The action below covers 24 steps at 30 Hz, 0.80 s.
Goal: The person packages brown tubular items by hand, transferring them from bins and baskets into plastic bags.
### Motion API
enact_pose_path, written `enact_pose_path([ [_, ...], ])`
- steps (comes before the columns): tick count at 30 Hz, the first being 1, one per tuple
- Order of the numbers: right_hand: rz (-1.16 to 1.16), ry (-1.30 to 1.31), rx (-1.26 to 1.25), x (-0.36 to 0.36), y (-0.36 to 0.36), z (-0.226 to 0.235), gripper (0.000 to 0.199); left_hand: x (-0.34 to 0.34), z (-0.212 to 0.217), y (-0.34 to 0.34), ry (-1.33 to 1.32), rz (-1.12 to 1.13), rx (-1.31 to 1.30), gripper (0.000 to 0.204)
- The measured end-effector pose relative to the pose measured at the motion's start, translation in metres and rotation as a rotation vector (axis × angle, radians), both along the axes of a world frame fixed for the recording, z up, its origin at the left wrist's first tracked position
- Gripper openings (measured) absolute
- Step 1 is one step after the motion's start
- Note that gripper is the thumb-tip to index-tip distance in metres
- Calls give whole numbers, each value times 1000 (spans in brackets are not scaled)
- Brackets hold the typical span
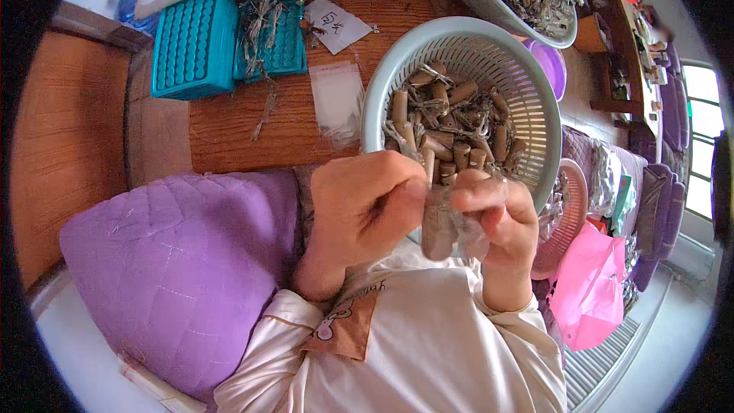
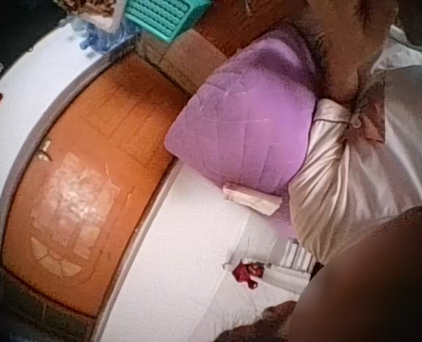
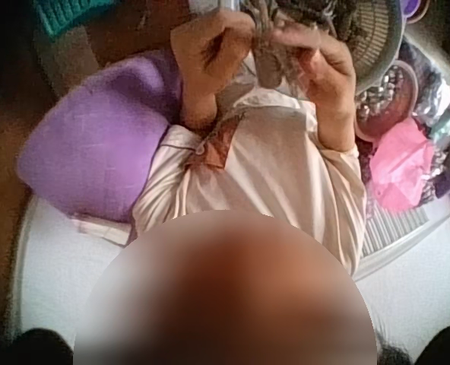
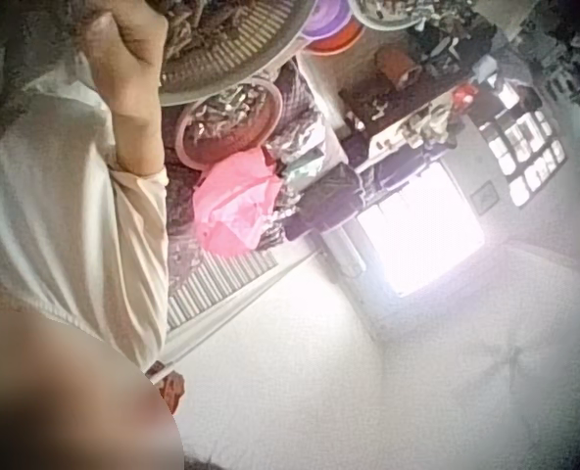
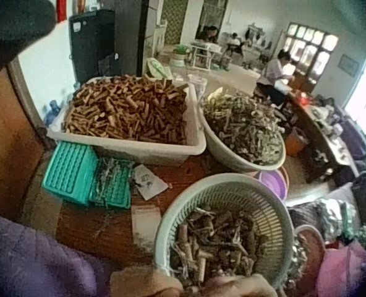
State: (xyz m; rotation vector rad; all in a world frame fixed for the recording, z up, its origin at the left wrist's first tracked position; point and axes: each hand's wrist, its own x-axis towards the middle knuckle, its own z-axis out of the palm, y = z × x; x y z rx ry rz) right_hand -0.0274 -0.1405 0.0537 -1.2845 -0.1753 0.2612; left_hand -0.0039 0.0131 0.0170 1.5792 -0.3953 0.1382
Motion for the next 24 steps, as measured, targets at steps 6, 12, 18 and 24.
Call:
enact_pose_path([
  [6,127,81,564,4,-2,-17,37,-6,-2,-9,-369,178,49,8],
  [12,-307,-118,-145,-1,-12,-19,38,1,-17,-9,-559,165,286,14],
  [18,-853,-71,-1536,-13,-153,-14,23,35,-59,30,-106,543,172,9],
  [24,-376,277,-1889,-56,-207,-10,20,53,-91,34,101,536,489,21],
])
